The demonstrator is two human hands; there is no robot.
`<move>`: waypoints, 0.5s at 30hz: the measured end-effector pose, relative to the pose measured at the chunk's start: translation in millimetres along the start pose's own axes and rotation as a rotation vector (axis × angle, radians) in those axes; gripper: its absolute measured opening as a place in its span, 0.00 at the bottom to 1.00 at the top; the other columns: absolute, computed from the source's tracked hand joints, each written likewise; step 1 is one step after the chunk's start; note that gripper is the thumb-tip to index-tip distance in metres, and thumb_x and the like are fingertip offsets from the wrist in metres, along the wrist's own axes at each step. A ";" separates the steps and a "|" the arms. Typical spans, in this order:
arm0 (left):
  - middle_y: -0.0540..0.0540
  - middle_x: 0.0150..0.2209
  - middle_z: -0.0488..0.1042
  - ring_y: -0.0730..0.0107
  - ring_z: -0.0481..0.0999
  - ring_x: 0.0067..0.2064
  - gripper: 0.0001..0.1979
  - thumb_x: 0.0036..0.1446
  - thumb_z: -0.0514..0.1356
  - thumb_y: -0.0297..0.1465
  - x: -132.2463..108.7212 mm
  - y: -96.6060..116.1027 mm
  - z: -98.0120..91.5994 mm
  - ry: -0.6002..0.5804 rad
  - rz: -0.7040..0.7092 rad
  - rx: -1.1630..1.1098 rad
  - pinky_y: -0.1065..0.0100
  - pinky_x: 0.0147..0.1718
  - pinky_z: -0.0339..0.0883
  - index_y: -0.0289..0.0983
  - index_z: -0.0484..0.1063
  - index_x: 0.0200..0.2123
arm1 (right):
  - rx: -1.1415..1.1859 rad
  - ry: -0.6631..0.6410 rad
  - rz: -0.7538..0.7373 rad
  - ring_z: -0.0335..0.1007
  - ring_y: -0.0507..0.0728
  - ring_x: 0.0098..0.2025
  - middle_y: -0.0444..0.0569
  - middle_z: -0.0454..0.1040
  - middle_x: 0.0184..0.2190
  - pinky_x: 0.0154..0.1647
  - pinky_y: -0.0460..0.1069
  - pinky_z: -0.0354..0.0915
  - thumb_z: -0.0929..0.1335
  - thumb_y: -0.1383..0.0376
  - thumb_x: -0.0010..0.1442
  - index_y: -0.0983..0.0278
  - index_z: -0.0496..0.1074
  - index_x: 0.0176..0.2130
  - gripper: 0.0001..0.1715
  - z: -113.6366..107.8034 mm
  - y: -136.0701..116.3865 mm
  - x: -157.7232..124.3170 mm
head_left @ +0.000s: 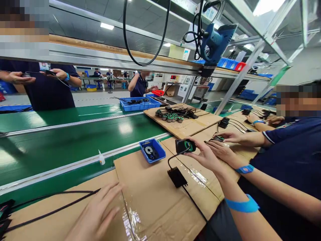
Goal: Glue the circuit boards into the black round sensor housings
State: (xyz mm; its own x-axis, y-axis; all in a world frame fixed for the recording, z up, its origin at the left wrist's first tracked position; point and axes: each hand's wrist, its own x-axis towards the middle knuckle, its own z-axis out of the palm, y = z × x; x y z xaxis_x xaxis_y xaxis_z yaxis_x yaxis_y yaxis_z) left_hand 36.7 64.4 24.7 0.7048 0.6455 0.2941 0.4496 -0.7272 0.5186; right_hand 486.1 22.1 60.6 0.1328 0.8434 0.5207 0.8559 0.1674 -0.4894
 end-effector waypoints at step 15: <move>0.41 0.45 0.74 0.59 0.75 0.43 0.34 0.38 0.73 0.36 -2.7 30.0 7.5 0.411 -0.809 -1.536 0.62 0.39 0.70 0.38 0.66 0.50 | 0.390 -0.656 -0.121 0.71 0.67 0.55 0.62 0.63 0.62 0.51 0.57 0.72 0.73 0.56 0.54 0.59 0.52 0.67 0.48 127.4 -134.9 -109.3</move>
State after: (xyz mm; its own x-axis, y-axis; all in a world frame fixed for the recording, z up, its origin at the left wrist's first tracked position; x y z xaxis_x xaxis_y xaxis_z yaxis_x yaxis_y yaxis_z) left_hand 52.3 39.1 33.4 0.3126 0.8826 -0.3512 -0.4545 0.4636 0.7606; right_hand 292.5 -27.6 -19.4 -0.3775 0.9176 0.1247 0.5915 0.3426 -0.7299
